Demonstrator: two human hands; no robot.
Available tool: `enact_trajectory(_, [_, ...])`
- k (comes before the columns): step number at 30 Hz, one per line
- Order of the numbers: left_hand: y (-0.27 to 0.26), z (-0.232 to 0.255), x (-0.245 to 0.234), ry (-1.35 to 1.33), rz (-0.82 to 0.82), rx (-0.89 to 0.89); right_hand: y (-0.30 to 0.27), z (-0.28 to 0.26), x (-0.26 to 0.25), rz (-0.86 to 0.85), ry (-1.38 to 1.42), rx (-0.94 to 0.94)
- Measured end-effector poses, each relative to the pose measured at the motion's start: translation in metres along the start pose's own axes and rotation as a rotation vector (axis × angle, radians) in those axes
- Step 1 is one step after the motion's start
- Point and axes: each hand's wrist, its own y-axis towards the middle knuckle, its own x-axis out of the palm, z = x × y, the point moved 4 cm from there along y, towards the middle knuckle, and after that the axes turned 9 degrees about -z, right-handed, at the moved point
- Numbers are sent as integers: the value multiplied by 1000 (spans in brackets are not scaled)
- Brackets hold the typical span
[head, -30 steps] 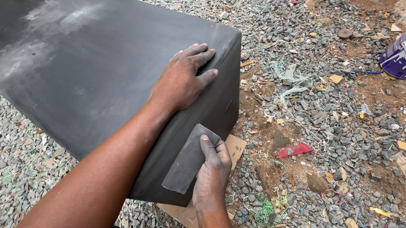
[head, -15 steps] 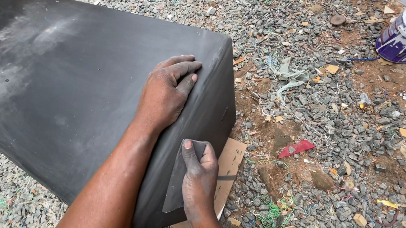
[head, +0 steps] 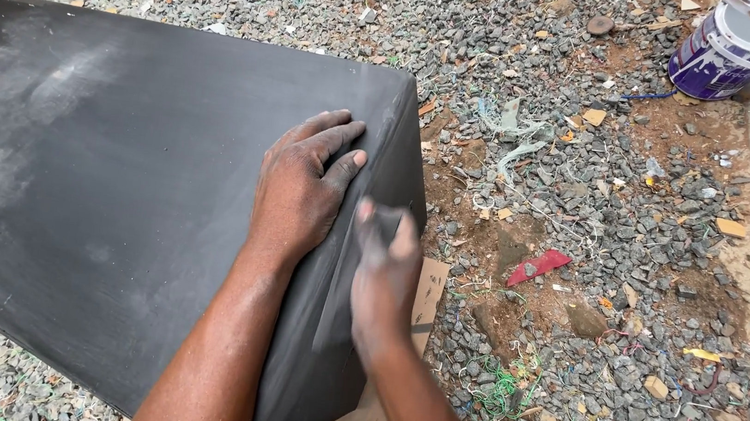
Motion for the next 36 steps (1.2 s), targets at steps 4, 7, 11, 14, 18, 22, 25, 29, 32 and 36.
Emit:
enact_trajectory(4, [-6, 9, -3, -8, 33, -12, -11, 45, -12, -46, -65, 140])
enact_trajectory(7, [-3, 3, 4, 7, 4, -44, 35, 30, -10, 43, -34, 9])
enact_trajectory(11, [-1, 1, 6, 9, 42, -21, -16, 40, -11, 24, -1, 122])
enact_trajectory(14, [-1, 0, 3, 37, 55, -11, -3, 43, -2, 20, 22, 163])
enact_trajectory(18, [0, -4, 9, 60, 51, -10, 29, 29, -2, 24, -1, 36])
enact_trajectory(22, [3, 0, 6, 42, 76, -43, -45, 30, -3, 29, 47, 246])
enact_trajectory(25, [2, -6, 11, 52, 27, -40, -3, 32, -1, 68, 42, 174])
enact_trajectory(29, [8, -20, 16, 83, 111, 71, -27, 25, -5, 25, 19, 86])
enact_trajectory(32, [16, -24, 17, 102, 155, 179, -46, 22, -7, -28, -73, 186])
enact_trajectory(36, [4, -12, 14, 0, 90, -36, 37, 27, -4, 37, 38, -108])
